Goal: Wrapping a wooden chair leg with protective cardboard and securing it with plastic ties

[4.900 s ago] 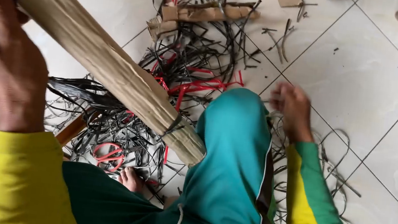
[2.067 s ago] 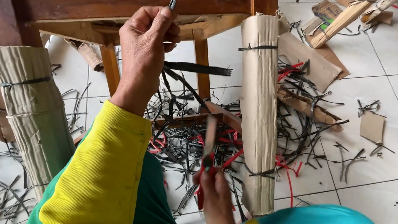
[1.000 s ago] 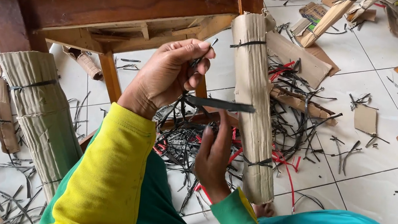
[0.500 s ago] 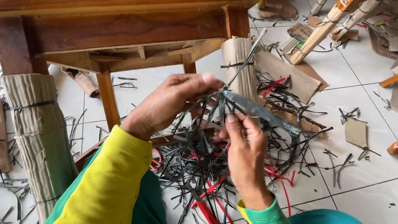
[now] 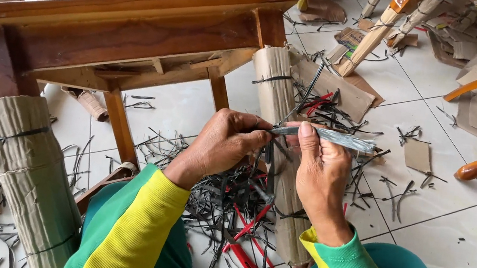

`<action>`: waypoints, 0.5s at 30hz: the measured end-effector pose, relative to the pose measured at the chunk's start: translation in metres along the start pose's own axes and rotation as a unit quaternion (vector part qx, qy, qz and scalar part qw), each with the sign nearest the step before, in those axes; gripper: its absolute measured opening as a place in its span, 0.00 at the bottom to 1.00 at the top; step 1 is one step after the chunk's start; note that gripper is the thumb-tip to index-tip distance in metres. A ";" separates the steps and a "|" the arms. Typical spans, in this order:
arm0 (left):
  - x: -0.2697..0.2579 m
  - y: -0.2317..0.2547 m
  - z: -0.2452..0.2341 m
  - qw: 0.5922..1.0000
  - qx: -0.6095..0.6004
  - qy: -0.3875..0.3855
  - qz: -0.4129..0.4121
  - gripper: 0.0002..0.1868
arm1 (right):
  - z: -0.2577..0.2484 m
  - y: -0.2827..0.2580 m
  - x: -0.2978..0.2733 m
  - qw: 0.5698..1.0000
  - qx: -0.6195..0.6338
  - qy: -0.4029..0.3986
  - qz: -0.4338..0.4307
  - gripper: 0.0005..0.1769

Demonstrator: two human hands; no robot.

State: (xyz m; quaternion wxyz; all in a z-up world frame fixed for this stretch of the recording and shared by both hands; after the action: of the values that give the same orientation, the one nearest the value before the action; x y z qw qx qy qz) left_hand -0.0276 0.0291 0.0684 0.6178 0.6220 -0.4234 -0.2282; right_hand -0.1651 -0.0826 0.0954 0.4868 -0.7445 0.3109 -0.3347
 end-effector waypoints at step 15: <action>0.000 -0.018 0.016 0.994 -0.099 0.004 -0.052 0.16 | 0.004 0.029 0.017 0.989 0.132 -0.028 0.058 0.22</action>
State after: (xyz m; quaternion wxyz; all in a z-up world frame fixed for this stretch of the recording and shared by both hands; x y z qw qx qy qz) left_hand -0.0363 0.0176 0.0492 0.6655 0.5796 -0.3632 -0.2988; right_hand -0.1565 -0.1034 0.0705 0.6079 -0.6632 0.2935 -0.3231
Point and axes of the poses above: each hand's wrist, its own x-axis towards the middle knuckle, its own z-axis out of the palm, y = z × x, the point moved 6 cm from there along x, towards the middle knuckle, and after that the axes turned 13 degrees about z, right-handed, at the moved point
